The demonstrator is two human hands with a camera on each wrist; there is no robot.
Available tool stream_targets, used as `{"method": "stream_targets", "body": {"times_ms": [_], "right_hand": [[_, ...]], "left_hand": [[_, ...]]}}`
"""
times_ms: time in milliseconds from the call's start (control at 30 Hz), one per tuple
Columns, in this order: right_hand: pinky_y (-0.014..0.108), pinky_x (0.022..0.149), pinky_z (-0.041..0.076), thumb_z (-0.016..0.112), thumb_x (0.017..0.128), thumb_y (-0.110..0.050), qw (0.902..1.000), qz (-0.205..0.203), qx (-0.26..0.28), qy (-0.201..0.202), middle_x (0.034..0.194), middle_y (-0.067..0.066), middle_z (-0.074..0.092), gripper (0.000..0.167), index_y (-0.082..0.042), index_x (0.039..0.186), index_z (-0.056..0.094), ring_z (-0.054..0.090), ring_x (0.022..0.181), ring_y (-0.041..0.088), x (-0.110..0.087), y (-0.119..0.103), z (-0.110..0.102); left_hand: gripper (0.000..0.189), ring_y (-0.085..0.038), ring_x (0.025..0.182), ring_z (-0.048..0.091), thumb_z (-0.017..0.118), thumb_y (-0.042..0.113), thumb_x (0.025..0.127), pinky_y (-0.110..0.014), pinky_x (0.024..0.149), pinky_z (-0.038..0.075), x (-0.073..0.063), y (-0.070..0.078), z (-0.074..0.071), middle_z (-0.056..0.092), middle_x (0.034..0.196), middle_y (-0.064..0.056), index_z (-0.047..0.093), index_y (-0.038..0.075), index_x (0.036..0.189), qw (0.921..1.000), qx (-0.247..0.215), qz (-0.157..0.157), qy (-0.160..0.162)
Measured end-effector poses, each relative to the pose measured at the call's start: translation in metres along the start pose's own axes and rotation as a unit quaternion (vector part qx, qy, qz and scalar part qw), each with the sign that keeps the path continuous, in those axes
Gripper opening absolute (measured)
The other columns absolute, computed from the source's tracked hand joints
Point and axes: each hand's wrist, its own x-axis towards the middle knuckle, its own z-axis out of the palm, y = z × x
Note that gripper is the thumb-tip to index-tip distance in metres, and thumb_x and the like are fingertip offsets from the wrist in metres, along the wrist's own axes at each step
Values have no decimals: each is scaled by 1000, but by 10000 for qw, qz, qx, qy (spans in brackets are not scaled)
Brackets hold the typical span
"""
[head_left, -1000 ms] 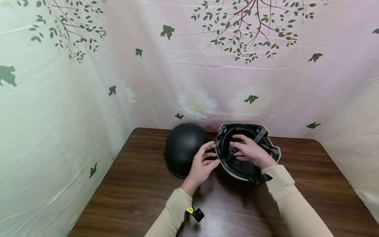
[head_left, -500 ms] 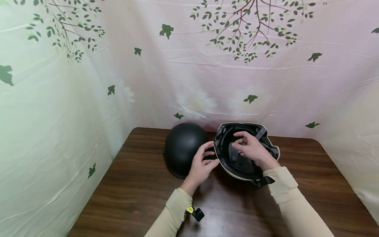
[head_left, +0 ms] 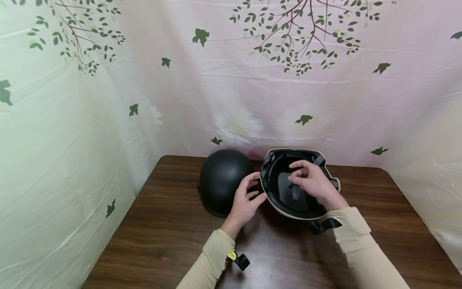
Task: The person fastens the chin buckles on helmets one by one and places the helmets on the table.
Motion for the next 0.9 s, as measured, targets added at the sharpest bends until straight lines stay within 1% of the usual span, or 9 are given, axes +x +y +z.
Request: {"method": "stream_targets", "body": {"times_ms": [133, 233, 367, 467, 567, 633, 733, 833, 900], "right_hand": [[29, 64, 53, 67, 102, -7, 9997, -167, -125, 135, 104, 16, 71, 40, 1, 139, 53, 60, 75, 16, -3, 0, -5], [28, 67, 55, 66, 102, -5, 9994, -228, -135, 231, 103, 17, 69, 38, 2, 138, 54, 61, 78, 15, -6, 0, -7], [27, 66, 54, 65, 103, -6, 9993, -231, 6, 280, 100, 12, 67, 38, 4, 137, 53, 60, 77, 13, -8, 1, -9], [27, 67, 54, 63, 104, -5, 9992, -229, 87, 304, 100, 10, 67, 39, 5, 139, 51, 60, 78, 11, -9, 2, -10], [28, 69, 55, 60, 105, -4, 9991, -209, 71, 353, 101, 10, 67, 38, 5, 140, 49, 59, 80, 10, -10, 2, -11], [29, 69, 55, 58, 105, -4, 9990, -188, 37, 396, 103, 11, 66, 38, 5, 141, 49, 59, 81, 11, -11, 3, -12], [30, 70, 56, 55, 106, -4, 9990, -180, -7, 420, 112, 19, 64, 38, 4, 143, 48, 60, 82, 13, -13, 3, -13], [28, 72, 58, 56, 106, -5, 9991, -151, 11, 392, 126, 28, 58, 41, 3, 146, 46, 63, 84, 15, -14, 3, -14], [27, 75, 59, 56, 106, -5, 9992, -140, 40, 368, 135, 31, 53, 43, 2, 147, 45, 66, 87, 17, -15, 3, -15]], "left_hand": [[60, -34, 140, 50, 71, 5, 97, -68, 108, 44, 1, 1, 0, 50, 154, -9, 50, 11, 153, 9998, -126, -103, 64], [62, -33, 141, 50, 71, 5, 97, -65, 109, 45, 2, 2, 1, 49, 155, -8, 49, 13, 154, 9996, -137, -240, 87], [65, -35, 143, 48, 72, 6, 98, -62, 110, 45, 2, 2, 2, 46, 159, -9, 46, 14, 157, 9993, -122, -348, 52], [66, -35, 144, 48, 71, 9, 99, -62, 111, 45, 2, 2, 2, 44, 161, -9, 44, 17, 158, 9991, -94, -402, 47], [69, -33, 143, 49, 72, 12, 98, -60, 110, 46, 3, 1, 3, 42, 162, -7, 43, 21, 160, 9987, -5, -504, 50], [69, -32, 141, 50, 73, 15, 98, -58, 108, 48, 3, 2, 4, 42, 161, -5, 42, 21, 160, 9984, 65, -563, 49], [70, -32, 139, 51, 73, 17, 98, -55, 107, 50, 3, 3, 6, 42, 160, -4, 41, 20, 161, 9978, 173, -639, 13], [71, -34, 140, 49, 74, 18, 98, -57, 109, 48, 4, 4, 7, 42, 160, -5, 41, 20, 161, 9976, 195, -664, -18], [71, -35, 142, 47, 74, 18, 98, -59, 110, 46, 4, 5, 7, 42, 160, -5, 41, 20, 161, 9976, 165, -679, -34]]}}
